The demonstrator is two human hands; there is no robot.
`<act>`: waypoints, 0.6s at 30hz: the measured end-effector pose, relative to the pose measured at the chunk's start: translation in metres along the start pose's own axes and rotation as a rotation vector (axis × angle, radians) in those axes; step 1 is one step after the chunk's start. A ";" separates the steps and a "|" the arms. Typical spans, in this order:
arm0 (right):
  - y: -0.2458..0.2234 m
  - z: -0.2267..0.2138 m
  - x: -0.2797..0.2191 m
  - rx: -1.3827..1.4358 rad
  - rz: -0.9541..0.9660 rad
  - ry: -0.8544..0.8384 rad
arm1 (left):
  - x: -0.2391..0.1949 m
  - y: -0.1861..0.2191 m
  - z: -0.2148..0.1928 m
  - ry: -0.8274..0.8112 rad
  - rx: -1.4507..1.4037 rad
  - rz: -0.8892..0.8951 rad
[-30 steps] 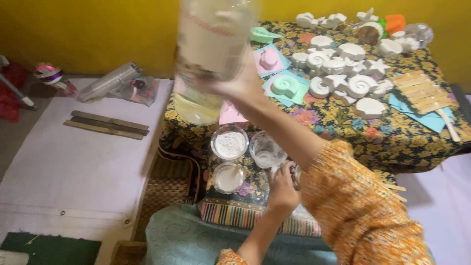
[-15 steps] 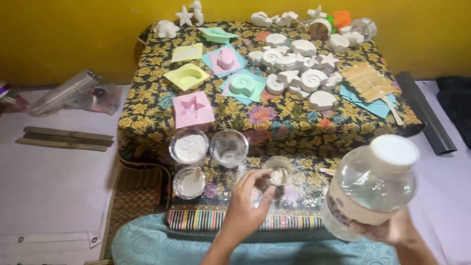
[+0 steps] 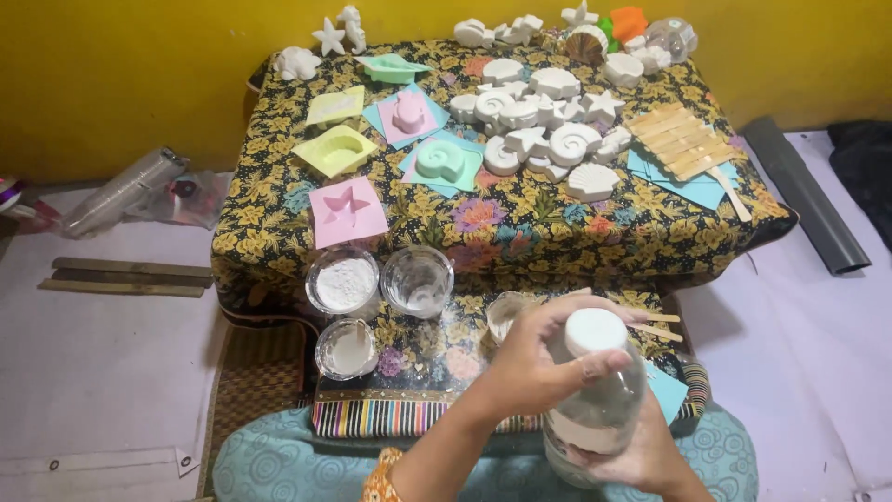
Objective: Mixing plaster powder with water and filling silicone molds to create small decorative shapes.
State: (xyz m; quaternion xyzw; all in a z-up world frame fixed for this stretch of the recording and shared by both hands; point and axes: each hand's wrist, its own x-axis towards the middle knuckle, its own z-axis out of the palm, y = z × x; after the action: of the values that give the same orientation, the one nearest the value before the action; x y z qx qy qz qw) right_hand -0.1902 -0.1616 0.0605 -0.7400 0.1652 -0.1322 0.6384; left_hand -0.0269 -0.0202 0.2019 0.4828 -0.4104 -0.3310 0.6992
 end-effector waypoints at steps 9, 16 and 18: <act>-0.031 0.025 -0.002 -0.101 -0.046 0.148 | -0.009 -0.009 -0.003 -0.016 -0.106 -0.047; -0.043 0.023 -0.004 -0.244 -0.020 0.124 | -0.021 -0.011 -0.004 0.401 -0.076 -0.101; -0.045 0.026 -0.002 -0.261 0.023 0.100 | -0.019 -0.011 0.000 0.556 0.170 -0.048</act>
State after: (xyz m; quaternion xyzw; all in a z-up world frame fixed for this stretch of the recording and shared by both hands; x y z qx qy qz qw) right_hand -0.1784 -0.1318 0.1009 -0.8073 0.2210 -0.1390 0.5292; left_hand -0.0364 -0.0072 0.1870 0.6216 -0.2178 -0.1669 0.7337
